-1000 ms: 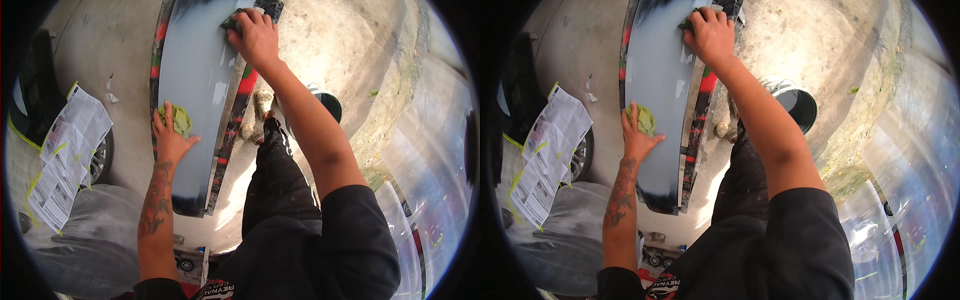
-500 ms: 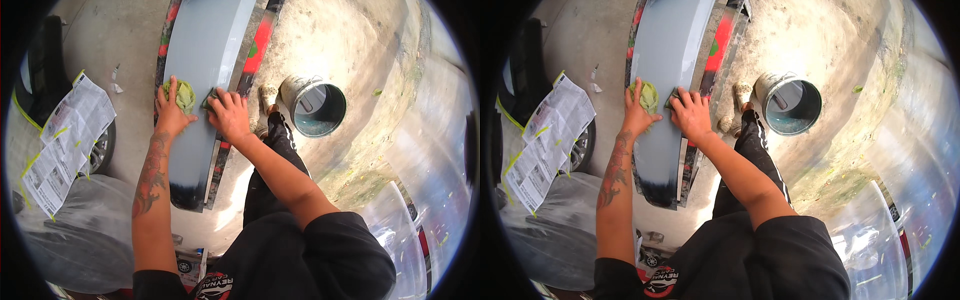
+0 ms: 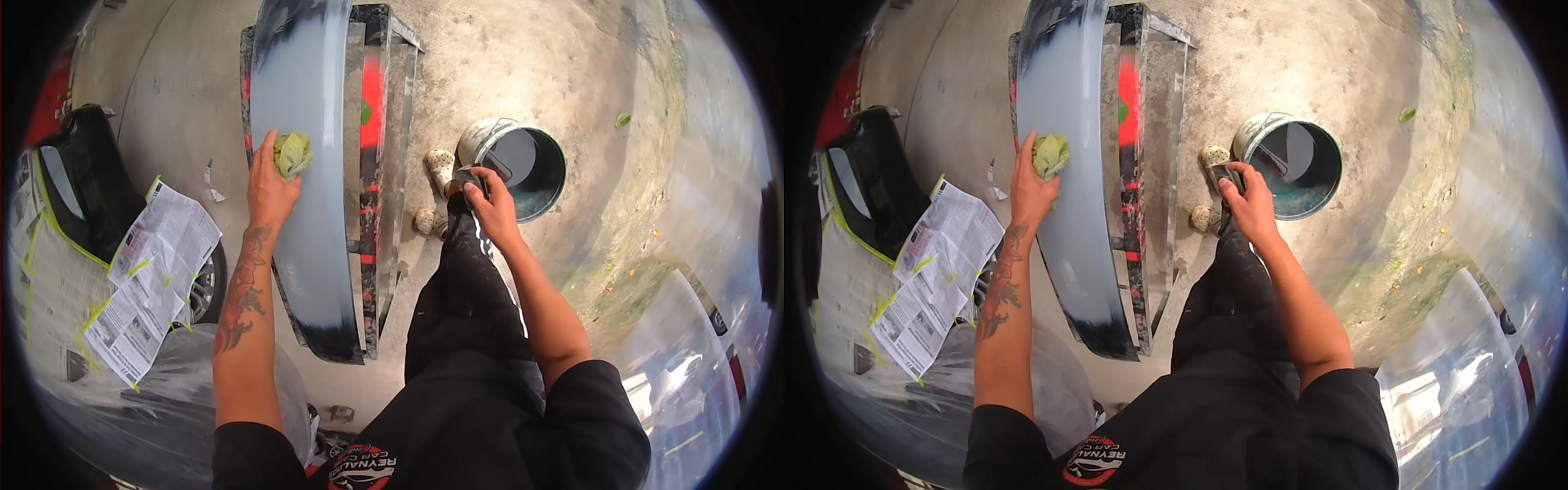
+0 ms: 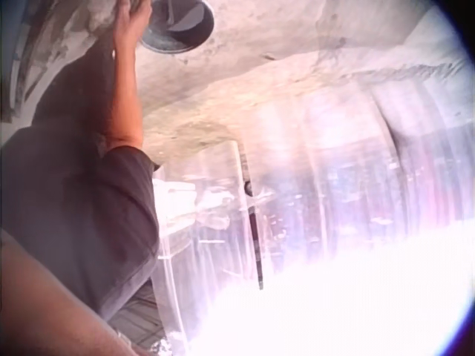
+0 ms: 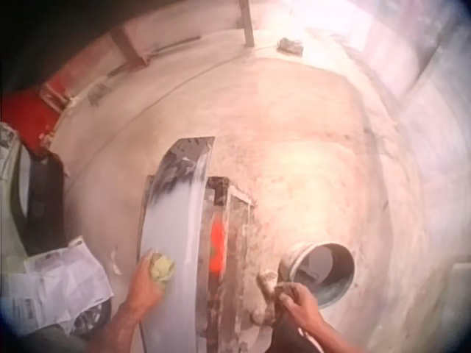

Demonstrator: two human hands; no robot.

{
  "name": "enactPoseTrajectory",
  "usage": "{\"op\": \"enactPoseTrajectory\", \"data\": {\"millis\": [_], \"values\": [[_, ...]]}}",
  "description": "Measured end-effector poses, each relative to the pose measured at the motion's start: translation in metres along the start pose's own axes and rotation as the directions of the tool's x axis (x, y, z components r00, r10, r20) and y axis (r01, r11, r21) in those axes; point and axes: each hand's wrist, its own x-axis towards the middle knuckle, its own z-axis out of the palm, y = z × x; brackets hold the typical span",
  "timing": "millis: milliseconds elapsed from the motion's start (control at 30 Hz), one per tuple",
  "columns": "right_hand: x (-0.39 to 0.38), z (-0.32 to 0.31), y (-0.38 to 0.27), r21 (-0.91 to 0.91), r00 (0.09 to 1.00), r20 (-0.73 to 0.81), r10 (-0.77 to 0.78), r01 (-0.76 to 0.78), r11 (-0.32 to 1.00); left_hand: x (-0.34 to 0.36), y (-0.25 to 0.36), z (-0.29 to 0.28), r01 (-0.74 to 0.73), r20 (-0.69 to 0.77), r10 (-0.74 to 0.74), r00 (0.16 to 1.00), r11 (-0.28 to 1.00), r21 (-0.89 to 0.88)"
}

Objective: The person wet sands a car part placed on a stand using a sanding block while holding a cloth, rinses sandpaper and a sponge in a bucket of water, and resumes sanding the car part.

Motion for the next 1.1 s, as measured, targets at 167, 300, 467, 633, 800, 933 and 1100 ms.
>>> {"op": "enactPoseTrajectory", "data": {"millis": [167,300,467,633,800,933,1100], "values": [[-0.011,-0.079,0.058,0.260,0.927,-0.018,0.375,-0.358,0.897,0.157,0.064,-0.003,-0.146,0.017,0.148,0.989,0.947,0.286],[-0.056,-0.101,0.120,0.209,0.888,0.000,0.460,-0.450,0.868,0.226,0.098,0.013,-0.193,0.056,0.191,0.980,0.848,0.493],[-0.088,-0.104,0.184,0.019,0.815,-0.077,0.574,-0.575,0.818,0.213,0.099,0.035,-0.230,0.189,0.156,0.970,0.844,0.485],[-0.081,-0.101,0.190,-0.157,0.796,-0.173,0.581,-0.604,0.781,0.123,0.073,0.041,-0.238,0.263,0.148,0.953,0.904,0.356],[-0.053,-0.096,0.142,-0.279,0.953,-0.089,0.291,-0.304,0.911,0.003,0.044,0.045,-0.158,0.264,0.087,0.961,0.952,0.262],[-0.040,-0.093,0.105,-0.295,0.979,-0.024,0.204,-0.201,0.934,-0.079,0.030,0.037,-0.156,0.312,0.070,0.948,0.953,0.259],[-0.047,-0.095,0.098,-0.217,0.966,-0.048,0.256,-0.260,0.941,-0.104,0.033,0.006,-0.168,0.551,0.054,0.833,0.973,0.158]]}}
